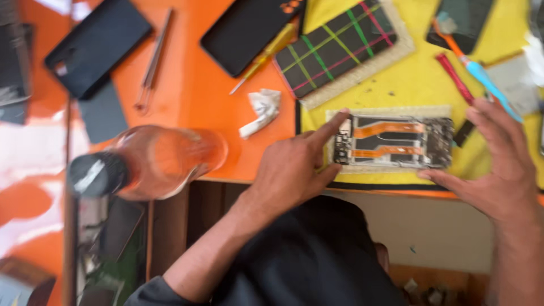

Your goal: The person handles internal mobile phone components, placing a motherboard and battery into a phone frame and using tweezers to position small parts on a workbench.

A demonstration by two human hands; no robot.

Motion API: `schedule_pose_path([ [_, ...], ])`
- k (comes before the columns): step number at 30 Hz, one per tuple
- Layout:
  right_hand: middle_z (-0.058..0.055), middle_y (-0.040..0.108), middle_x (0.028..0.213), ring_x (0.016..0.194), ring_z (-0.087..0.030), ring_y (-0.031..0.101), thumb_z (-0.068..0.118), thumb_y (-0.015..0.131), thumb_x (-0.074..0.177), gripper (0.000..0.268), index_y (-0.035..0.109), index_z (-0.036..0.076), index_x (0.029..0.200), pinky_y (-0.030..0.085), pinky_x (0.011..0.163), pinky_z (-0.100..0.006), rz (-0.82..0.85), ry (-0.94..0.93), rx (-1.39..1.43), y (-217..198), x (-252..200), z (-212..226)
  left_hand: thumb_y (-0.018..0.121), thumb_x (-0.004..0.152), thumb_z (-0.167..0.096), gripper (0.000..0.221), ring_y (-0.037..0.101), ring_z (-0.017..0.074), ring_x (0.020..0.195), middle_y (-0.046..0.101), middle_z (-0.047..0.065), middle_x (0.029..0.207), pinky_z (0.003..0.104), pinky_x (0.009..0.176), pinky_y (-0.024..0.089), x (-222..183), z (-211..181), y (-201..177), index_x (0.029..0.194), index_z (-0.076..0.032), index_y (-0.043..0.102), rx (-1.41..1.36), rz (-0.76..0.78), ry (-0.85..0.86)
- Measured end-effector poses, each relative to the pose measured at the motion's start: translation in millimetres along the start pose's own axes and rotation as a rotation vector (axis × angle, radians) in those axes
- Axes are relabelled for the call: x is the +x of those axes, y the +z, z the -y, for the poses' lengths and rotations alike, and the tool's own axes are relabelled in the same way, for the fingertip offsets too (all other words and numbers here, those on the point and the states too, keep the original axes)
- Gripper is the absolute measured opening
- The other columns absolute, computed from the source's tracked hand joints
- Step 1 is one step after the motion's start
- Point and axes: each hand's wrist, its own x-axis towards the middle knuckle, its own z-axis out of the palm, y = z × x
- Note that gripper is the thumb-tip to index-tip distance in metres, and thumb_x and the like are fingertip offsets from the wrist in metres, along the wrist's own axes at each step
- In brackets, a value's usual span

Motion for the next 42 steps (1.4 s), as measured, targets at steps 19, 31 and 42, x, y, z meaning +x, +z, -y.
schedule_pose_path([
  [19, -0.006, 0.071, 0.106, 0.094, -0.019, 0.068, 0.004, 0.077, 0.095, 0.025, 0.076, 0.005, 0.121, 0.056, 0.083, -0.032, -0.261, 0.332, 0.127, 69, -25, 157, 0.085, 0.074, -0.025, 0.092, 0.068, 0.0269, 0.060, 0.066, 0.005, 0.063, 0.043, 0.054, 0.051, 10, 9, -6, 0.155, -0.018, 0.041, -0.102, 0.123, -0.059],
  [31, -0.004, 0.064, 0.099, 0.081, -0.020, 0.058, 0.004, 0.082, 0.088, 0.038, 0.076, 0.007, 0.125, 0.052, 0.073, -0.034, -0.139, 0.303, -0.110, 75, -6, 172, 0.082, 0.076, -0.023, 0.084, 0.070, 0.0304, 0.061, 0.066, 0.007, 0.061, 0.045, 0.054, 0.053, 14, 15, -6, 0.151, -0.017, 0.044, -0.160, 0.136, -0.072],
  [42, -0.005, 0.068, 0.096, 0.077, -0.021, 0.061, 0.005, 0.087, 0.086, 0.031, 0.078, 0.005, 0.116, 0.052, 0.068, -0.033, -0.109, 0.176, -0.208, 65, 4, 161, 0.083, 0.076, -0.023, 0.085, 0.071, 0.0341, 0.069, 0.069, 0.013, 0.070, 0.047, 0.058, 0.054, 14, 17, -5, 0.151, -0.012, 0.044, -0.121, 0.098, -0.006],
])
